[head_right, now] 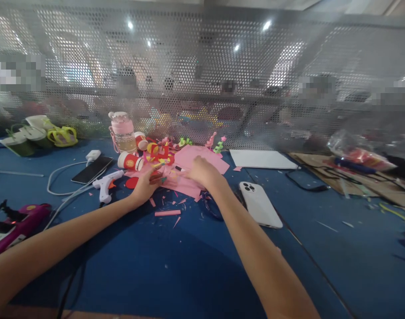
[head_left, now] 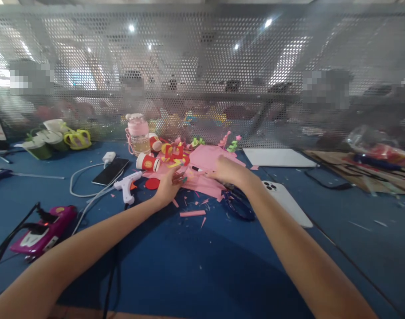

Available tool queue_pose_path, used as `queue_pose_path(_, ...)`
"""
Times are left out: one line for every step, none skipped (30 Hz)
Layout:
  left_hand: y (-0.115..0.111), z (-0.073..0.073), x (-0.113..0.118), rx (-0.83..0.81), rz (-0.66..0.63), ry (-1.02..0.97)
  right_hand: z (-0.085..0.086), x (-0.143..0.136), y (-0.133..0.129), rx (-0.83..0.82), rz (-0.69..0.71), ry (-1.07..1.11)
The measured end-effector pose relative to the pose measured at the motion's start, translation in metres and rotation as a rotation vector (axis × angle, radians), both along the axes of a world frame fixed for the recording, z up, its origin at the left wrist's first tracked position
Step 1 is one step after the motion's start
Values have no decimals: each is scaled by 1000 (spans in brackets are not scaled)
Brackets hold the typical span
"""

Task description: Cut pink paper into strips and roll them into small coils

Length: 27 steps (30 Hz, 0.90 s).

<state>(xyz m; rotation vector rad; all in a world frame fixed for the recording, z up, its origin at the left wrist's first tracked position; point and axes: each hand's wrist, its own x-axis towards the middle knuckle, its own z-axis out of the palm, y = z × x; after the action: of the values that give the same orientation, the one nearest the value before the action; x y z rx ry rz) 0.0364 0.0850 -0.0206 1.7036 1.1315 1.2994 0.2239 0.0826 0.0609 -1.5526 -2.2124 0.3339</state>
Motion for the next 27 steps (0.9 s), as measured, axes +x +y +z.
queue_pose_path(-1, 0, 0, 18, 0, -1, 3, -8, -8, -79, 25, -111)
queue_pose_path(-2, 0, 1, 39, 4, 0, 4, -16, -17, -150, 55, -207)
queue_pose_path(-3, 0, 0, 64, 12, 3, 4, -26, -25, -213, 88, -292)
queue_pose_path(-4, 1, -1, 92, 25, 8, 3, -36, -32, -259, 118, -365)
queue_pose_path(-5, 2, -2, 123, 43, 14, 0, -47, -38, -293, 144, -432)
queue_pose_path(-6, 4, -3, 156, 64, 23, -3, -57, -43, -306, 155, -492)
queue_pose_path(-7, 6, -5, 190, 87, 32, -7, -66, -46, -300, 160, -537)
queue_pose_path(-8, 9, -6, 225, 111, 42, -12, -73, -47, -286, 156, -579)
queue_pose_path(-8, 12, -8, 259, 132, 52, -17, -79, -48, -272, 153, -615)
queue_pose_path(-8, 16, -10, 291, 151, 62, -21, -83, -49, -252, 164, -635)
queue_pose_path(-8, 21, -12, 321, 169, 71, -25, -85, -49, -233, 180, -649)
queue_pose_path(-7, 25, -15, 347, 185, 80, -29, -84, -49, -190, 202, -653)
queue_pose_path(-6, 30, -17, 371, 198, 89, -33, -83, -51, -144, 233, -651)
queue_pose_path(-5, 36, -20, 393, 209, 98, -36, -80, -52, -106, 256, -652)
queue_pose_path(-3, 41, -22, 413, 219, 108, -40, -76, -54, -73, 282, -653)
queue_pose_path(-2, 46, -25, 432, 226, 119, -43, -72, -57, -27, 308, -648)
queue_pose_path(-2, 51, -28, 449, 231, 134, -47, -68, -59, 19, 336, -639)
queue_pose_path(-1, 56, -30, 464, 234, 152, -50, -64, -61, 59, 368, -628)
queue_pose_path(-1, 60, -32, 477, 234, 175, -53, -62, -62, 82, 410, -619)
queue_pose_path(-1, 64, -33, 486, 231, 204, -55, -60, -63, 105, 435, -611)
queue_pose_path(-1, 68, -34, 489, 221, 240, -57, -58, -64, 123, 454, -603)
queue_pose_path(-2, 72, -35, 485, 204, 284, -59, -58, -64, 137, 468, -594)
queue_pose_path(-2, 76, -36, 476, 177, 334, -59, -57, -64, 150, 475, -584)
queue_pose_path(-2, 80, -36, 464, 141, 390, -60, -57, -64, 162, 480, -573)
queue_pose_path(-2, 84, -36, 452, 97, 449, -60, -57, -63, 173, 483, -559)
queue_pose_path(-2, 88, -37, 441, 49, 509, -61, -57, -63, 184, 484, -544)
queue_pose_path(-3, 93, -38, 436, 5, 565, -62, -57, -63, 193, 480, -528)
